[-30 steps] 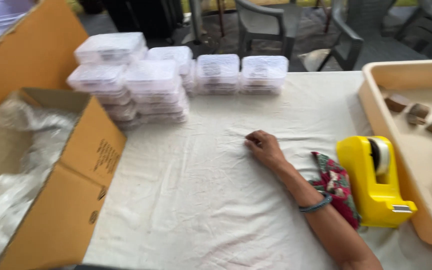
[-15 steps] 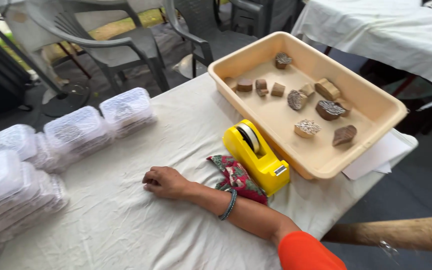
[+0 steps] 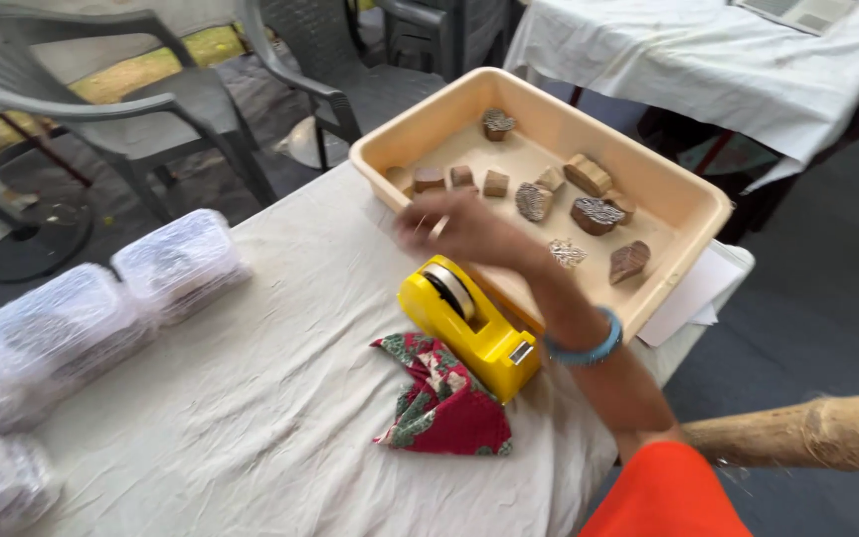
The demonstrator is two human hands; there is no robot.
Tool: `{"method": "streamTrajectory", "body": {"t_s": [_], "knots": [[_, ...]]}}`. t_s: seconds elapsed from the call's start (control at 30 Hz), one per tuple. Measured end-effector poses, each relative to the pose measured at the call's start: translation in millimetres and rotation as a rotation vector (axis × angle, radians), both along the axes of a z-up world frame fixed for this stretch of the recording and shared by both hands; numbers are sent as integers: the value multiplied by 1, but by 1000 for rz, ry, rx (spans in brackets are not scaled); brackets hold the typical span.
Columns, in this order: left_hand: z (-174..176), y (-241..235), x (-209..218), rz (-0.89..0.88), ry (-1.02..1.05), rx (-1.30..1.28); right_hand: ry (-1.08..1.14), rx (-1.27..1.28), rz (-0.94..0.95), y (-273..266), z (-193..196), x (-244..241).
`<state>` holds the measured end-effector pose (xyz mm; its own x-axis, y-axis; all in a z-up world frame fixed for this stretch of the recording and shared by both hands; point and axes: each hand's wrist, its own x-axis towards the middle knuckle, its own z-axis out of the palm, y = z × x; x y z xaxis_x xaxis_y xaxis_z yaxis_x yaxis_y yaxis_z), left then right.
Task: The person wraps a small plastic container with bubble wrap and secures it with tape from a yellow dispenser. They then wipe a decorative metal object with a cloth and place it into a plastic container.
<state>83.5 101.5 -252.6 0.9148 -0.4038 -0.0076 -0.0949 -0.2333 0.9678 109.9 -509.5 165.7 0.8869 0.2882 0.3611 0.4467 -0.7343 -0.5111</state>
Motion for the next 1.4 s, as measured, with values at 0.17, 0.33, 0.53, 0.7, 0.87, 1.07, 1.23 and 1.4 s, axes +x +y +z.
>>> {"method": "streamTrajectory", "body": {"t_s": [0.17, 0.33, 0.53, 0.7, 0.87, 1.07, 1.23, 1.4], "knots": [[115, -84, 40, -23, 21, 4, 125, 159, -564, -187, -71, 47], [176, -129, 59, 198, 371, -54, 271, -110, -1191, -283, -94, 29], [113, -91, 62, 263, 407, -290, 307, -274, -1235, -323, -145, 22], [151, -120, 45, 239, 303, -216, 351, -381, -1242, -288, -142, 22], [194, -145, 35, 255, 228, -103, -2, -621, -1164, -454, -229, -49], [225, -154, 22, 183, 163, -150, -120, -106, -535, -72, -38, -9], [233, -161, 2, -1, 49, -170, -144, -285, 151, 148, -58, -51], [237, -165, -34, -1, 89, -150, -152, -318, 310, 212, -111, -71]]}}
